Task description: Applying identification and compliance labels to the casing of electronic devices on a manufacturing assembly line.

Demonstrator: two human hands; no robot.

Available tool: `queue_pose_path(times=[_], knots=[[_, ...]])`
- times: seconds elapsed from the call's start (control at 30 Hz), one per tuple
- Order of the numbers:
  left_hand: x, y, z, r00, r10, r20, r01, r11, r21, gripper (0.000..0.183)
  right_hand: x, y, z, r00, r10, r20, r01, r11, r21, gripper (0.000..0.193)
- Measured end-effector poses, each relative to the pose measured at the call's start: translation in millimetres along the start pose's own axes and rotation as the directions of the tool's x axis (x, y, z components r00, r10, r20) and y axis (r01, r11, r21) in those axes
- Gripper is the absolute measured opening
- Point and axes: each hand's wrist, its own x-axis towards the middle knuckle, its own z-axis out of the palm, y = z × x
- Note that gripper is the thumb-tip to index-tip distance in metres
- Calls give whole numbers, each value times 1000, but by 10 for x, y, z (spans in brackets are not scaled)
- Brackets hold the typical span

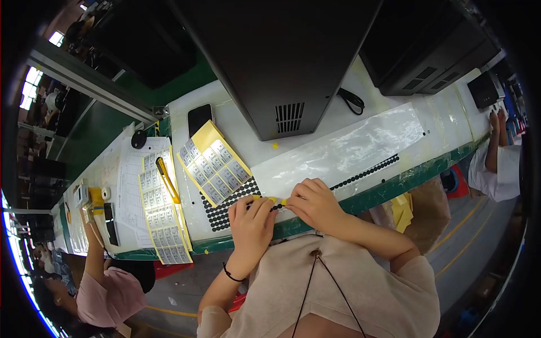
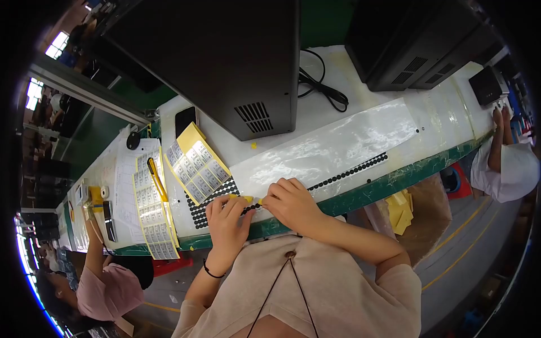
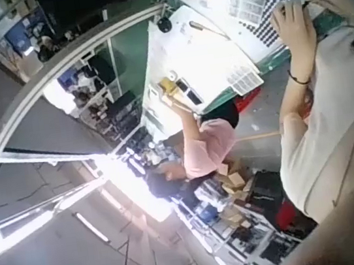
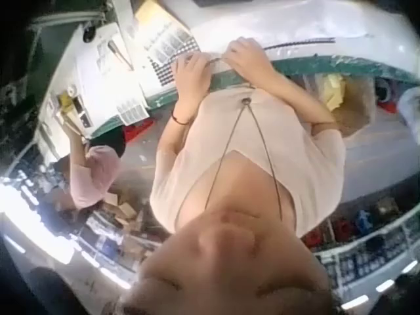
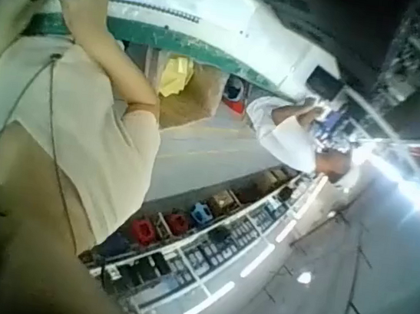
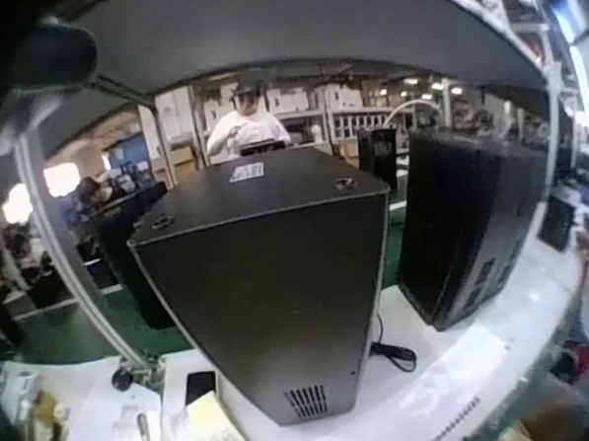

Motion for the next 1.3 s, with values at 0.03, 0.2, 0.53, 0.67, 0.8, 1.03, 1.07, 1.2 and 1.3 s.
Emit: queue_pose_path(times=[0.03, 0.2, 0.53, 0.67, 0.8, 1.03, 1.07, 1.2, 1.3], knots=[[-18, 2, 19, 999, 41, -7, -41, 999, 14, 27, 10, -5, -7, 1000, 3, -2, -3, 1000, 0, 13], [-68, -26, 112, 999, 44, -20, -45, 998, -33, 29, 21, 10, 5, 1000, 10, 5, -10, 1000, 17, 14], [115, -7, 4, 994, -27, 111, 69, 915, -398, 30, 271, 69, -493, 997, 46, -66, -32, 978, 204, 16], [283, -64, -191, 997, -4, 75, 44, 846, -532, 28, 749, -10, -1587, 874, -70, -481, 120, 990, 74, 18], [569, -52, -370, 993, 21, 117, 62, 747, -662, 27, 1174, -162, -2426, 753, -185, -631, 180, 981, -72, 17], [988, 134, -652, 993, 114, -12, -96, 773, -628, 23, 1650, -162, -2720, 895, -67, -442, 129, 985, 112, 12], [1036, 145, -710, 987, 156, -31, -144, 796, -588, 24, 1683, -166, -2735, 911, -61, -407, 122, 984, 126, 11], [1204, 191, -953, 963, 226, -146, -269, 816, -512, 26, 1769, -202, -2756, 936, -107, -336, 100, 994, -38, 14], [1290, 230, -1166, 925, 228, -304, -352, 819, -454, 28, 1706, -229, -2798, 929, -206, -307, 166, 975, -149, 22]])
